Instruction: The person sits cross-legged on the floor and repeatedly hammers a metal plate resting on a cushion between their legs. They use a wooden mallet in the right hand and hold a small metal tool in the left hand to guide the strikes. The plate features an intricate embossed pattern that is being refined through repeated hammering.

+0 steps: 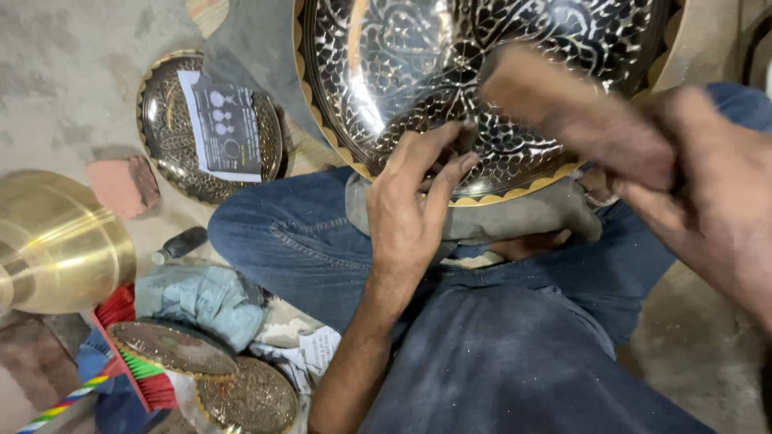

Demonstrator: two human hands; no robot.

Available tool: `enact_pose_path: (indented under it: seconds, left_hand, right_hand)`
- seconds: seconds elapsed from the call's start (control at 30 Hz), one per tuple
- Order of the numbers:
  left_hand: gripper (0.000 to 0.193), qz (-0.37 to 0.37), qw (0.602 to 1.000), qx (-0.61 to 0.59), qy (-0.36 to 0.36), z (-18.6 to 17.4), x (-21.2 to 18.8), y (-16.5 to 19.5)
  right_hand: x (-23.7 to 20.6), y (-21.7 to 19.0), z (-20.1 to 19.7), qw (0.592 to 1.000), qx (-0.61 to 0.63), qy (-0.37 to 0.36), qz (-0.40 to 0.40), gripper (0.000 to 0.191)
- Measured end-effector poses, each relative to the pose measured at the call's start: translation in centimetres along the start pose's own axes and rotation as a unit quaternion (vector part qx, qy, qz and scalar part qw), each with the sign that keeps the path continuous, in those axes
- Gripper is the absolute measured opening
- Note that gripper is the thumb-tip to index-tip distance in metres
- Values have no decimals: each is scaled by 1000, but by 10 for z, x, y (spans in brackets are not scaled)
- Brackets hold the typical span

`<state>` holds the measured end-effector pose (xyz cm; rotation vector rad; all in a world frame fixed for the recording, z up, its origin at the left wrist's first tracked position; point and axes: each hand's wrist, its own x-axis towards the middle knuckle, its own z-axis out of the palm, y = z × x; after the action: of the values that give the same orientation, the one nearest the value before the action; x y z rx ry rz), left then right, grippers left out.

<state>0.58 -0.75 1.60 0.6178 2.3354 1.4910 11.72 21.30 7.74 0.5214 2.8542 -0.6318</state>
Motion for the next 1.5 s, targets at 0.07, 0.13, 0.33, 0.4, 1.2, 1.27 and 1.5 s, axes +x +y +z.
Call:
enact_pose_path:
  seconds: [0.07, 0.13, 0.33, 0.4, 1.2, 1.27, 1.5]
  left_hand:
    - [30, -13, 997, -70, -1, -1, 0, 0]
    - [32, -34, 996, -83, 10, -1, 0, 0]
    - [31, -22, 997, -69, 8, 11, 0, 2]
    - [31, -24, 999, -46, -8, 16, 3, 0]
    - [40, -53, 995, -71, -44, 20, 10, -9]
    - [40, -60, 993, -83, -50, 20, 10, -10]
    - [38, -17, 998, -51, -46, 21, 10, -14]
  right_hand:
    - [-6, 2, 11, 986, 139, 89, 24, 47]
    - [-8, 6, 30, 959, 233, 163, 17, 41]
    - [-5, 13, 77, 922, 346, 165, 55, 37]
    - [-5, 10, 81, 907, 383, 148, 97, 37]
    - [8, -7, 30, 992, 44, 7, 118, 52]
    - [7, -8, 15, 989, -53, -55, 124, 51]
    - [10, 0, -8, 992, -120, -31, -5, 51]
